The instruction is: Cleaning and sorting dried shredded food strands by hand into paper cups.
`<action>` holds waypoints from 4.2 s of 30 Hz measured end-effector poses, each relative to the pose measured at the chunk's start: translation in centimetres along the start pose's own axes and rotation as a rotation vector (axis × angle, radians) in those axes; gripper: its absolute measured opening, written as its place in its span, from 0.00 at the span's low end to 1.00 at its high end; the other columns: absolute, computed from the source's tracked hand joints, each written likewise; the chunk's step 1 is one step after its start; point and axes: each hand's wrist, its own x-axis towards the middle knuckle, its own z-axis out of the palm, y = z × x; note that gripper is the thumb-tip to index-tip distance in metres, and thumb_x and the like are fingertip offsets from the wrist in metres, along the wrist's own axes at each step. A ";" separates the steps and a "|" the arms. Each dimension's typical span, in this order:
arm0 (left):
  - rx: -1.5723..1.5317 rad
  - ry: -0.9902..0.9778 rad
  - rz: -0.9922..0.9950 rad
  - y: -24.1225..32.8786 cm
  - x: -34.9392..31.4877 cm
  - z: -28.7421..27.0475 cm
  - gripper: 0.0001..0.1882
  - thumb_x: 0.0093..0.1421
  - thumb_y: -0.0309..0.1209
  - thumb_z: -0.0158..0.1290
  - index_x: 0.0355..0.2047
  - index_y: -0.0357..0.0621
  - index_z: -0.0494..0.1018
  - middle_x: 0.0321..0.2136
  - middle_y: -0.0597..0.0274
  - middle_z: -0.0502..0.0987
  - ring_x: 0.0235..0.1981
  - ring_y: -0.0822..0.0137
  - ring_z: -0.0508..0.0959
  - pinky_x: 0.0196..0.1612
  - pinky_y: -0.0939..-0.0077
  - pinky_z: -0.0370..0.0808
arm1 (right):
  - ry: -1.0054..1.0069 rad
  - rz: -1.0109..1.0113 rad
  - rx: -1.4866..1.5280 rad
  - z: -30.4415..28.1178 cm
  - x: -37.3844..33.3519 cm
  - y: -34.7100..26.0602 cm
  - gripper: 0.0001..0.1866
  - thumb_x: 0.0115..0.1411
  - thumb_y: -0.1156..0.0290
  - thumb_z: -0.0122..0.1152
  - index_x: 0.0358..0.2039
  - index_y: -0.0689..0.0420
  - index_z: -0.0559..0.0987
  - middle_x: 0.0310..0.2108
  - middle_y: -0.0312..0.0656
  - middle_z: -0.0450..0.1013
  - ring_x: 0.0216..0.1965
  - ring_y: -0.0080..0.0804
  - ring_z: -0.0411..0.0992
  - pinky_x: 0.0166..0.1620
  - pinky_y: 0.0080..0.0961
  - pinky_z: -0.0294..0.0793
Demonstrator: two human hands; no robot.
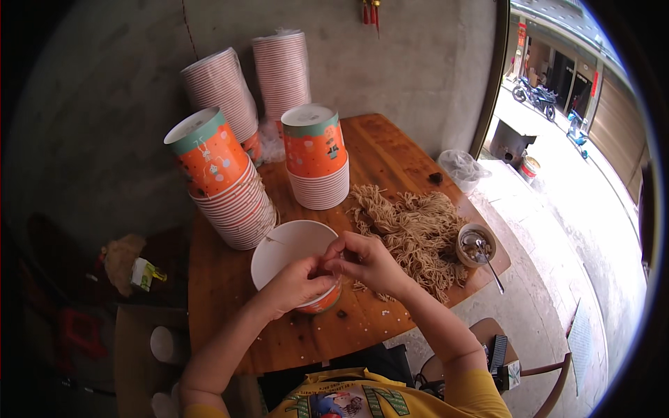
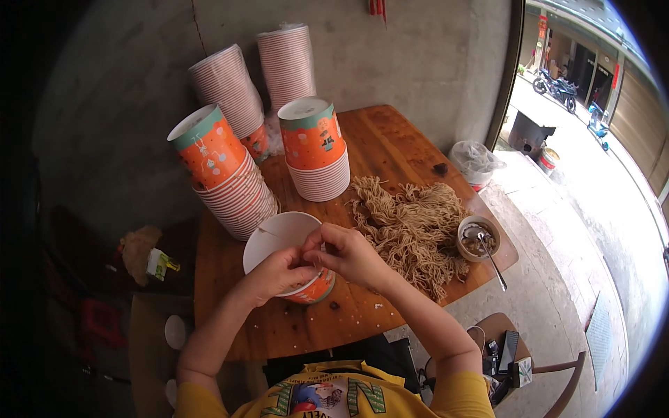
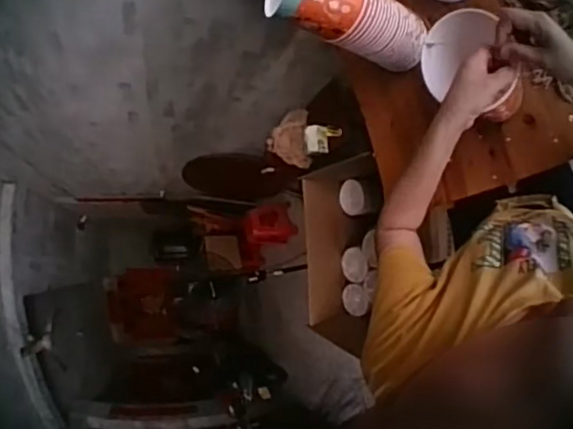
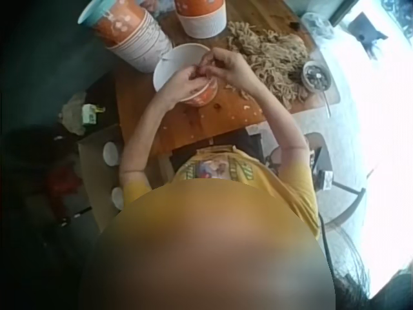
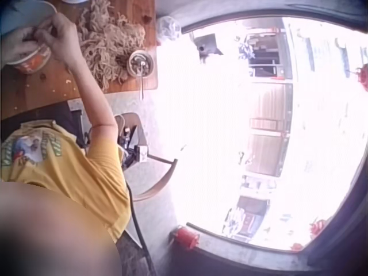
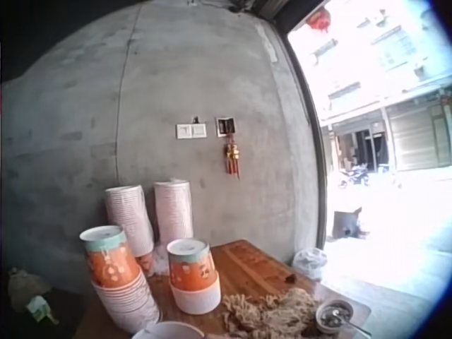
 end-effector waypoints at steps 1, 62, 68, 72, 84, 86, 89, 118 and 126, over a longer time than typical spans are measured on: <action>0.000 0.000 0.000 -0.1 0.0 0.1 0.15 0.63 0.29 0.52 0.48 0.37 0.70 0.42 0.62 0.75 0.45 0.74 0.74 0.50 0.77 0.70 | -0.006 0.008 0.050 0.0 0.0 0.1 0.04 0.58 0.79 0.62 0.33 0.60 0.75 0.29 0.32 0.74 0.32 0.15 0.72 0.36 0.17 0.72; -0.120 0.164 -0.063 0.5 0.3 2.5 0.20 0.57 0.18 0.54 0.46 0.40 0.58 0.33 0.60 0.74 0.33 0.72 0.74 0.37 0.78 0.72 | 0.091 -0.292 -0.739 -0.3 -3.3 -2.5 0.20 0.49 0.79 0.62 0.44 0.51 0.77 0.43 0.38 0.70 0.43 0.41 0.67 0.44 0.34 0.72; -0.124 0.177 -0.051 1.0 0.3 2.9 0.26 0.57 0.17 0.53 0.50 0.43 0.51 0.32 0.58 0.74 0.32 0.71 0.73 0.38 0.77 0.71 | -0.102 -0.354 -0.756 -1.6 -2.2 -2.2 0.18 0.49 0.78 0.63 0.42 0.50 0.77 0.47 0.37 0.69 0.47 0.41 0.65 0.49 0.32 0.70; -0.162 0.111 -0.045 0.8 0.3 2.6 0.26 0.56 0.15 0.51 0.49 0.43 0.52 0.32 0.56 0.74 0.33 0.71 0.73 0.39 0.77 0.70 | -0.107 -0.328 -0.734 -2.0 -2.0 -1.9 0.11 0.49 0.78 0.63 0.34 0.55 0.75 0.45 0.38 0.70 0.42 0.39 0.68 0.42 0.30 0.72; -0.155 0.059 -0.048 0.3 0.0 2.3 0.24 0.56 0.19 0.51 0.49 0.41 0.54 0.33 0.57 0.74 0.31 0.73 0.73 0.35 0.78 0.72 | -0.280 0.531 0.533 -3.0 -2.5 -0.8 0.06 0.63 0.71 0.55 0.38 0.55 0.70 0.30 0.29 0.69 0.27 0.13 0.65 0.28 0.14 0.67; -0.161 0.057 -0.056 0.3 0.0 2.2 0.24 0.56 0.19 0.52 0.49 0.41 0.54 0.32 0.57 0.74 0.31 0.73 0.73 0.35 0.78 0.72 | -0.224 0.510 0.459 -2.8 -2.6 -0.9 0.06 0.62 0.70 0.57 0.38 0.55 0.71 0.29 0.29 0.69 0.27 0.13 0.65 0.28 0.14 0.66; -0.186 0.063 -0.071 0.5 0.0 2.2 0.23 0.56 0.19 0.52 0.48 0.40 0.55 0.32 0.57 0.73 0.31 0.73 0.73 0.35 0.78 0.73 | -0.163 0.382 0.128 -2.4 -2.9 -1.8 0.08 0.60 0.69 0.62 0.36 0.56 0.74 0.28 0.31 0.69 0.28 0.15 0.67 0.28 0.16 0.67; 0.110 -0.039 -0.058 0.4 -0.5 1.3 0.08 0.63 0.26 0.52 0.41 0.35 0.70 0.33 0.62 0.76 0.32 0.76 0.75 0.35 0.81 0.74 | 0.044 0.120 -0.296 0.4 -4.0 -1.4 0.07 0.52 0.74 0.63 0.31 0.61 0.76 0.27 0.41 0.72 0.27 0.31 0.74 0.32 0.26 0.74; 0.531 0.149 0.246 0.1 -1.1 1.9 0.07 0.58 0.25 0.55 0.35 0.38 0.70 0.29 0.59 0.76 0.28 0.70 0.77 0.33 0.74 0.73 | 0.045 0.109 -0.302 0.4 -4.0 -1.3 0.07 0.53 0.74 0.63 0.31 0.61 0.76 0.28 0.41 0.72 0.27 0.31 0.74 0.32 0.26 0.73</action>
